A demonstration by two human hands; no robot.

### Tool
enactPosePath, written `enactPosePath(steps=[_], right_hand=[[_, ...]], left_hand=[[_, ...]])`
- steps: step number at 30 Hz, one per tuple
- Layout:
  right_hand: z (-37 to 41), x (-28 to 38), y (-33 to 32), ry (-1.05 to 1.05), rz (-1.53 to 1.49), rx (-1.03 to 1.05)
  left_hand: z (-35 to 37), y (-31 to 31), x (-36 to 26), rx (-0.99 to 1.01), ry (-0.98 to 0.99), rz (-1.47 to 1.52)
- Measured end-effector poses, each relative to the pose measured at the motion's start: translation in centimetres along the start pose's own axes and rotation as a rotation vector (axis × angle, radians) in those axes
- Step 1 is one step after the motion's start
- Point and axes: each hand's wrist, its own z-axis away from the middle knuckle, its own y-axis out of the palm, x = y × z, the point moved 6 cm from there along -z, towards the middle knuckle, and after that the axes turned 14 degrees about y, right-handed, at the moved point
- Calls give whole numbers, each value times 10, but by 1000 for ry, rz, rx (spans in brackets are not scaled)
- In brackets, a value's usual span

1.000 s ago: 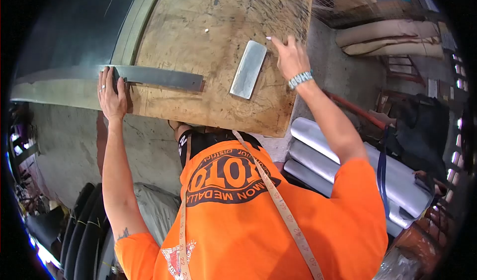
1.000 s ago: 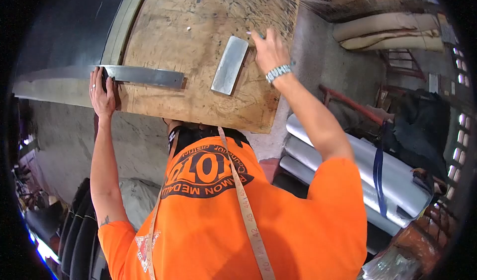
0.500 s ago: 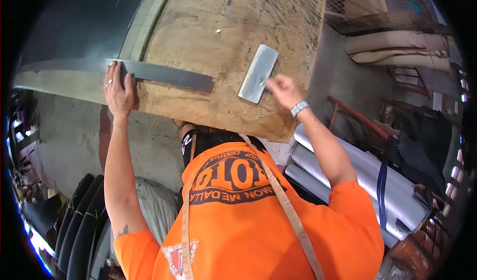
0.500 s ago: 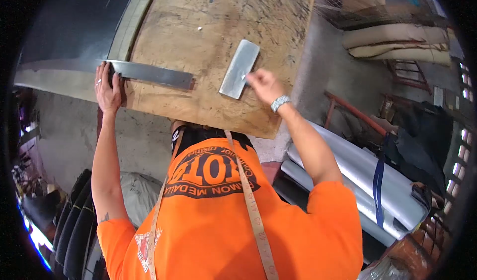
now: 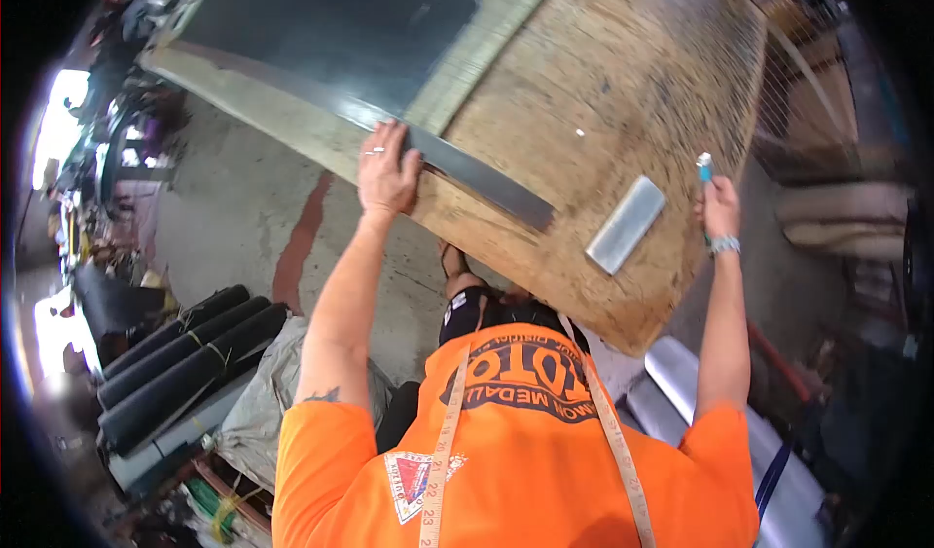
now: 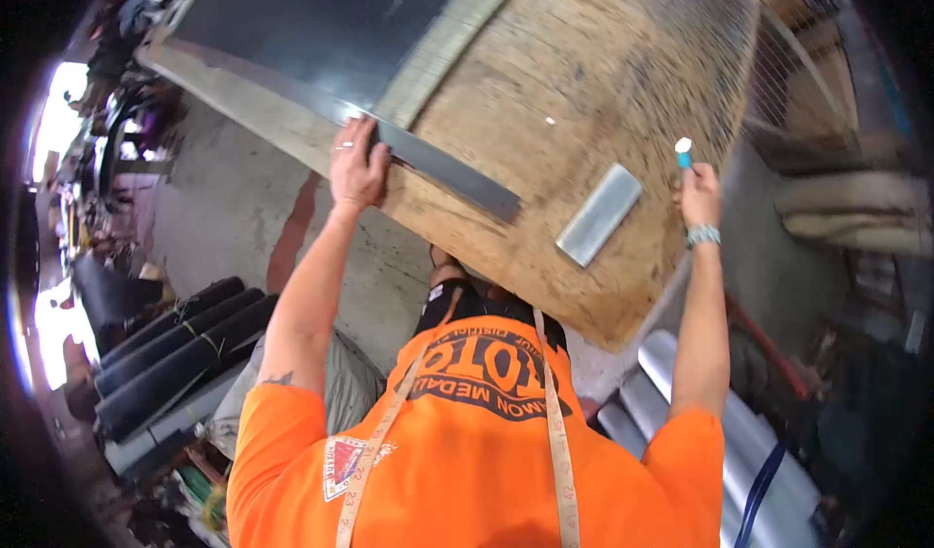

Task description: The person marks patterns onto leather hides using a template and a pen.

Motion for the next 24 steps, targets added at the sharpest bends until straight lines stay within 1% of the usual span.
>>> enactPosePath(steps=[1,4,5,7,10,11,12,13,15,16,17,18,21,22,23,24], right_hand=[[2,11,0,-107,-106,37],[64,66,25,-190,-302,176],[72,72,44,-186,-332,251],[88,76,80,-165,-387,380],[125,97,130,20,-648,547],[136,107,140,38,-779,663],[146,118,151,52,-911,783],[155,131,162,62,-1045,906],[165,150,173,-84,-1102,902],[171,158,176,-153,-1123,894],[178,165,179,-221,-1137,880],[185,174,183,-176,-1148,766],[174,174,204,-260,-1024,519],[183,186,214,-198,-972,289],[179,188,223,-144,-951,231],[171,185,237,-89,-936,177]], left_hand=[[1,1,1,3,-18,-3],[4,2,4,8,-54,4],[4,2,5,19,-58,6],[6,0,3,-12,-54,49],[6,0,3,-6,-44,30],[5,0,3,-1,-39,25],[-2,-7,2,-54,1,1],[-12,-9,9,-2,20,62],[-24,-13,28,111,57,188],[-30,-17,37,65,176,180],[-35,-19,49,86,222,154],[-38,-21,60,104,265,134],[-48,-20,103,143,359,132],[-51,-19,117,142,371,138],[-52,-18,130,145,384,143],[-57,-25,140,202,384,121]])
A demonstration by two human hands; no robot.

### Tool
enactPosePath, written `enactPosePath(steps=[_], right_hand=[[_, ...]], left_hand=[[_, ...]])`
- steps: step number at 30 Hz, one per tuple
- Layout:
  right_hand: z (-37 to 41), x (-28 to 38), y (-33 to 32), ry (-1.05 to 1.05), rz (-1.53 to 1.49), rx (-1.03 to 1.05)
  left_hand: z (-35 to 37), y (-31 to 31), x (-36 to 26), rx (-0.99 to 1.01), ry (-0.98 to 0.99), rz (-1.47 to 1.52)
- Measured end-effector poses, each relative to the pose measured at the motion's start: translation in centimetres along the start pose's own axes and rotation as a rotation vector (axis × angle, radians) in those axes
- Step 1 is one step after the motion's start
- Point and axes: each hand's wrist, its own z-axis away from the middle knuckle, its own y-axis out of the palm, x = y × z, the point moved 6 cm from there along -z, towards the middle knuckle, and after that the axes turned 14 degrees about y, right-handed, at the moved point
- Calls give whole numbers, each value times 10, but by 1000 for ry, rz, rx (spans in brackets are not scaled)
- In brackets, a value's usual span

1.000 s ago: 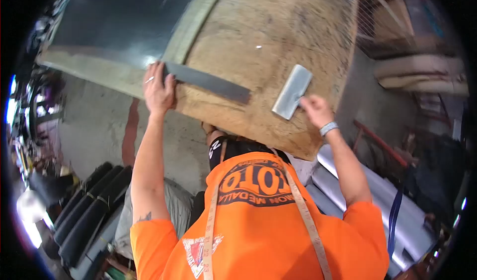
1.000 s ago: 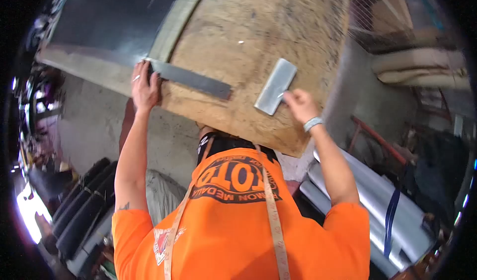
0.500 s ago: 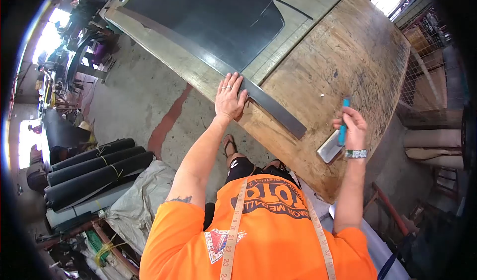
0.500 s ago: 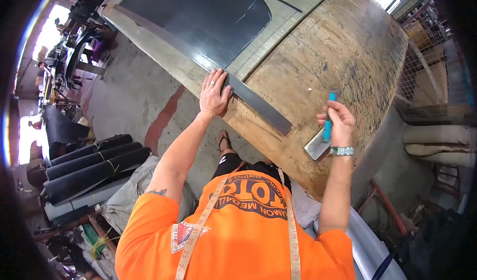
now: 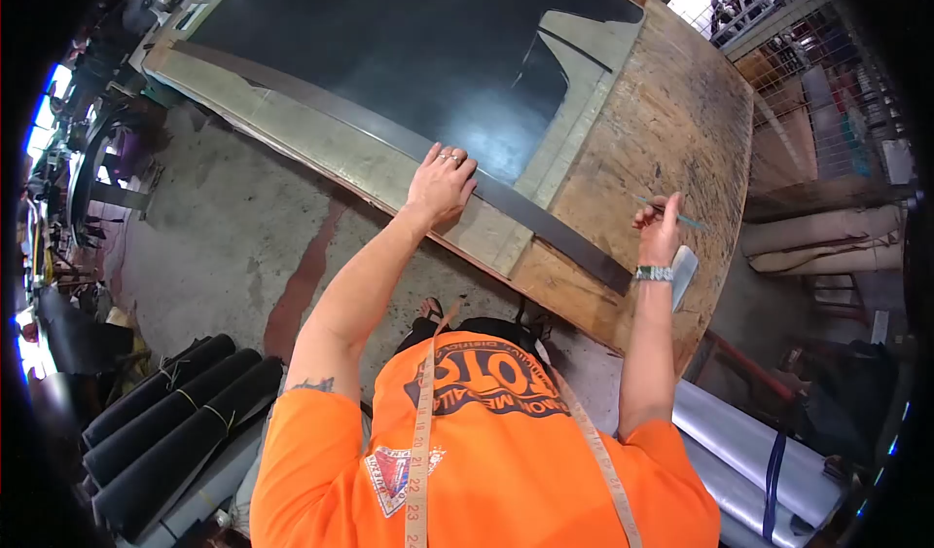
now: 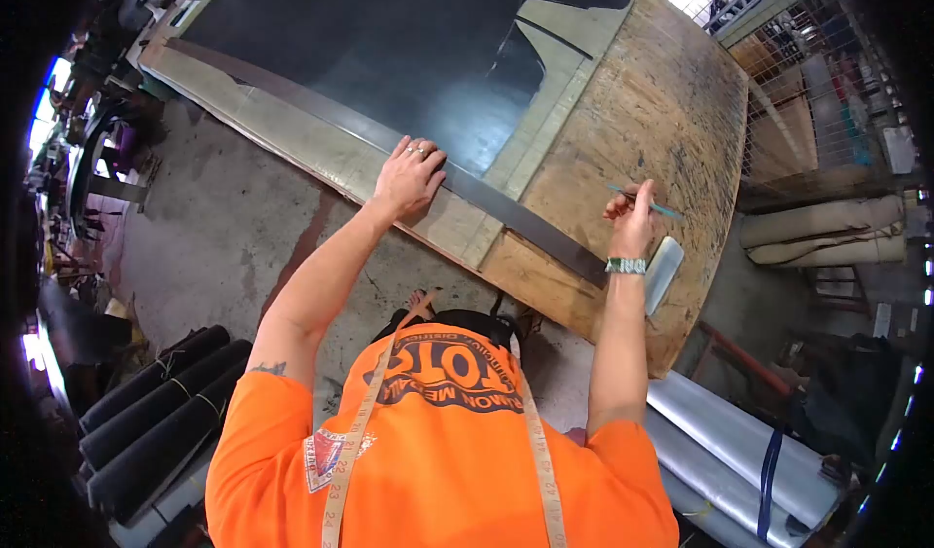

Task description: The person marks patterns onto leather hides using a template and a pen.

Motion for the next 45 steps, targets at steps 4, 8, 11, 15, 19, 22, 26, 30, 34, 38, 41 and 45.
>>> enactPosePath(steps=[4,8,11,15,19,22,26,30,34,38,41,45], right_hand=[[-61,-69,-1,144,157,-239],[-99,-106,-24,246,282,-312],[-99,-102,-35,200,507,-430],[-117,-125,-66,248,414,-369],[-118,-132,-76,265,372,-350],[-96,-121,-50,223,430,-397],[-110,-116,-55,287,515,-340],[-99,-85,-43,279,748,-464],[-87,-67,-6,178,789,-610],[-94,-59,71,126,844,-625],[-99,-61,182,-28,939,-536],[-109,-81,422,57,975,-423]], left_hand=[[10,-9,44,59,1,-64],[17,-10,50,-45,44,-4],[6,-14,50,-22,27,81],[2,-7,65,-14,103,165],[7,-16,87,-16,203,229],[19,-25,129,21,223,255],[41,-56,224,-21,118,209],[75,-90,342,-75,-8,122],[97,-127,445,-64,-74,93],[129,-167,560,-106,-136,38],[168,-189,666,-161,-187,26],[232,-221,811,-130,-465,-77]])
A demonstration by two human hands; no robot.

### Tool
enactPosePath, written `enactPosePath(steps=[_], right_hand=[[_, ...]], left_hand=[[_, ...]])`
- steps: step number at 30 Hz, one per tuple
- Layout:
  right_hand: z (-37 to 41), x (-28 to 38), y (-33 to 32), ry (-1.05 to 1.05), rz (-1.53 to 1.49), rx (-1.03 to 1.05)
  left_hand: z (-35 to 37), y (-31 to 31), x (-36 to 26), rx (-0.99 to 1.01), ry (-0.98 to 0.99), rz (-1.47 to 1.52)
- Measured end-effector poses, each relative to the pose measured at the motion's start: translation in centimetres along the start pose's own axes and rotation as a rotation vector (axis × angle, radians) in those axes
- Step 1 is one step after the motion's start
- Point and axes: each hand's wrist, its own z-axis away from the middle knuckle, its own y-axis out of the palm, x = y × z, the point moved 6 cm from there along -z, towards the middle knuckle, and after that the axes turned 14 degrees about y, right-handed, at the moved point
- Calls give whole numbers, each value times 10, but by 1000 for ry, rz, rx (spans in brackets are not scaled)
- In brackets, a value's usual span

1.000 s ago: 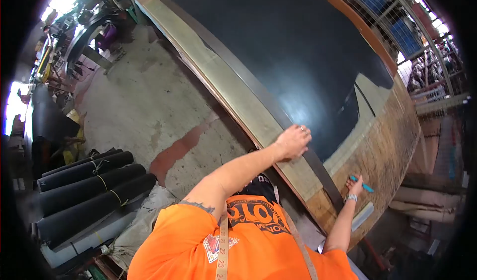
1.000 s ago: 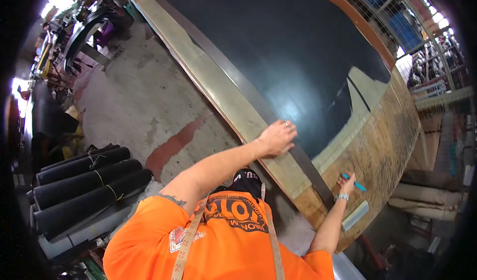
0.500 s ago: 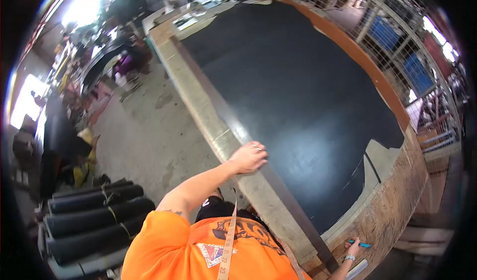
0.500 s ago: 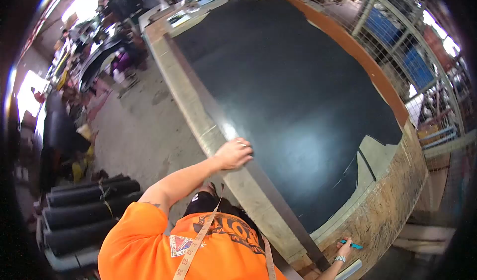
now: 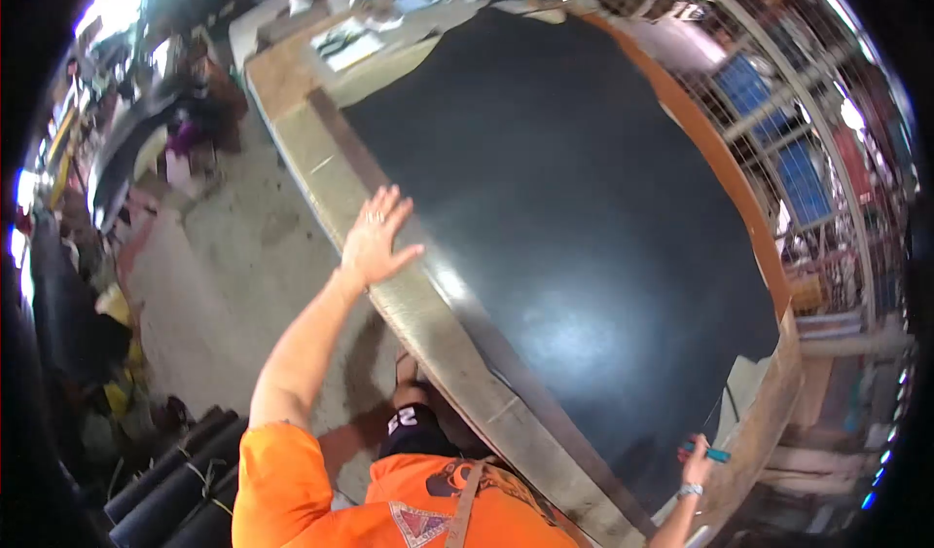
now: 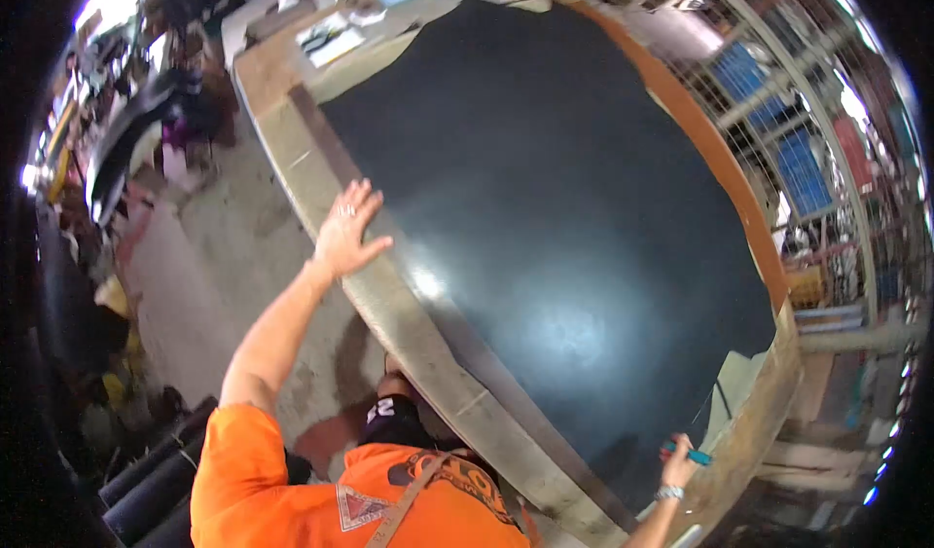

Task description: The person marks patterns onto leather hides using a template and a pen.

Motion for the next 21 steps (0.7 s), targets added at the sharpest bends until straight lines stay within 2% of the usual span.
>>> enactPosePath(steps=[4,7,9,11,12,13,14,15,16,17,21], right_hand=[[64,189,199,-99,90,355],[139,327,366,-312,236,638],[200,408,477,-453,145,898],[263,474,564,-491,112,1017],[293,507,602,-582,182,1052],[316,531,638,-599,233,1083],[336,548,669,-668,128,1077],[350,566,698,-826,223,1048],[368,577,717,-873,131,1030],[373,584,743,-893,210,1072],[390,594,786,-1007,152,1052]], left_hand=[[-18,-17,110,-16,-115,-98],[-33,-27,165,-32,-138,-102],[-36,-31,192,-57,-141,-100],[-39,-33,202,-89,-128,-112],[-40,-33,206,-98,-137,-110],[-40,-34,205,-103,-141,-111],[-40,-34,202,-105,-141,-110],[-41,-35,201,-98,-139,-103],[-42,-36,201,-74,-146,-92],[-44,-37,200,-53,-155,-81],[-48,-43,204,-6,-171,-25]])
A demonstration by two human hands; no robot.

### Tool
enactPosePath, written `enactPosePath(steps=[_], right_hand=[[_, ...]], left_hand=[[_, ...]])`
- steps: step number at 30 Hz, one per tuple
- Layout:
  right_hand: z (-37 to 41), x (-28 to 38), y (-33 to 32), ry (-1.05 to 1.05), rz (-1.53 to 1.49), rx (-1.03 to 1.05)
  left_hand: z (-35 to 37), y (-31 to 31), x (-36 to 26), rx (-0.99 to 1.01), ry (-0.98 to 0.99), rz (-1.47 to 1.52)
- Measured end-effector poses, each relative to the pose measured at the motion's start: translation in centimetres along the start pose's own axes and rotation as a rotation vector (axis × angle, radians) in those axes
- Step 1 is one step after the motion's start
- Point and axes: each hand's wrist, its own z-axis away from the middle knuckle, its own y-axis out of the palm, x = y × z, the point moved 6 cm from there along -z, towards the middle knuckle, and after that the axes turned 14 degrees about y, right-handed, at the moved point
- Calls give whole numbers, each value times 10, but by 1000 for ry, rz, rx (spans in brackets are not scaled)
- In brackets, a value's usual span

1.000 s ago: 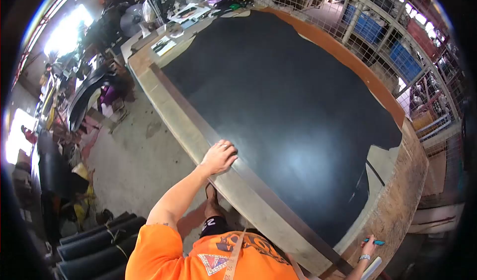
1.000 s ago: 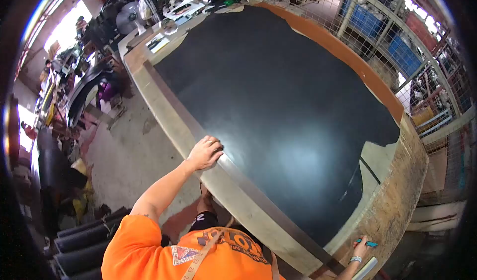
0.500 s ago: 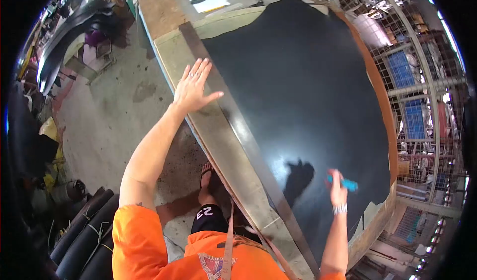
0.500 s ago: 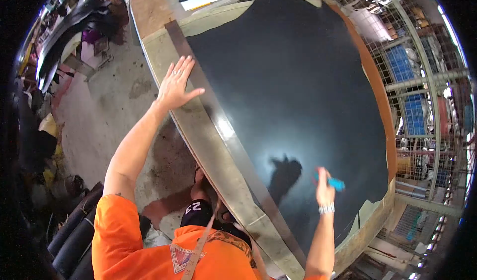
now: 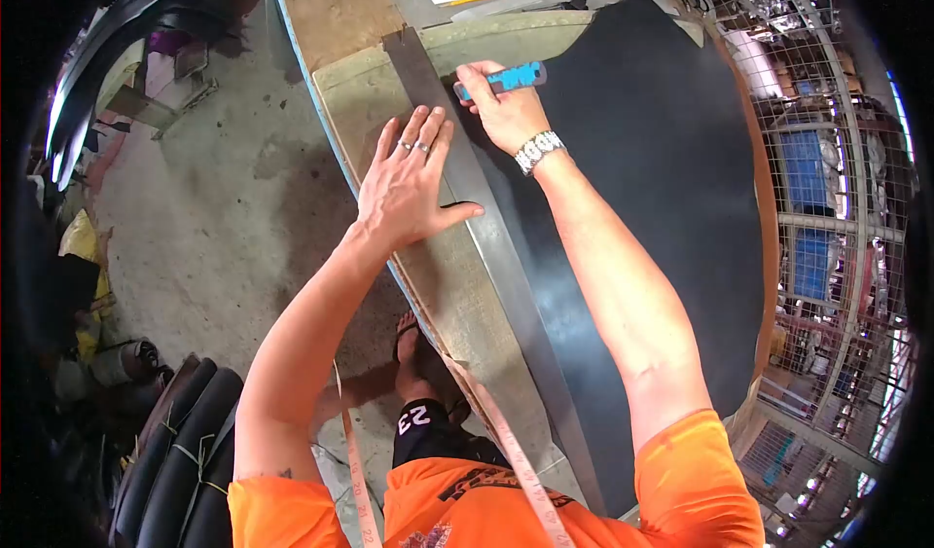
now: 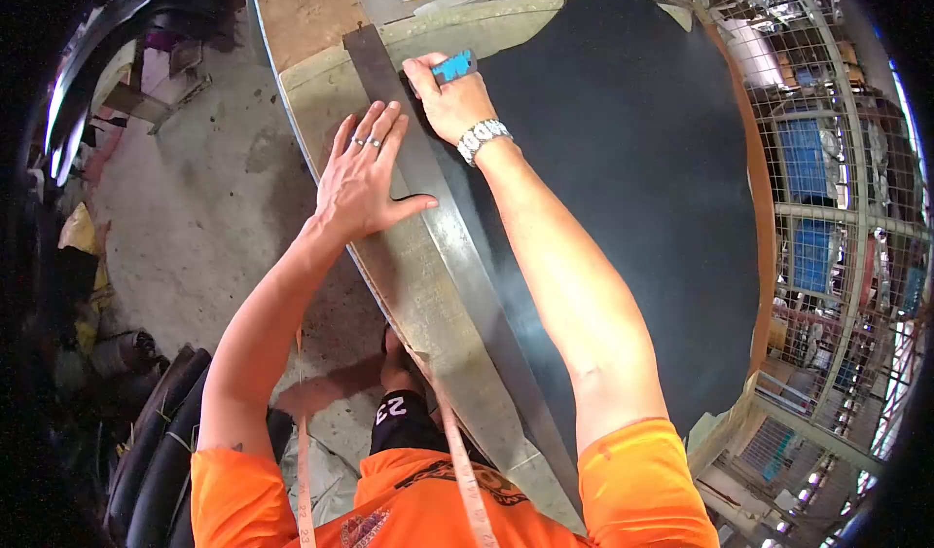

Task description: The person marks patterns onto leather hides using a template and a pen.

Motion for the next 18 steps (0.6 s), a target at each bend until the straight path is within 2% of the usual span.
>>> enactPosePath(steps=[5,6,18], right_hand=[[-8,2,6,-11,97,-33],[-8,3,7,-30,24,-56],[-7,1,11,-110,-2,-101]], left_hand=[[0,1,2,-9,-26,54],[1,2,2,-7,-33,60],[2,6,4,-10,-39,71]])
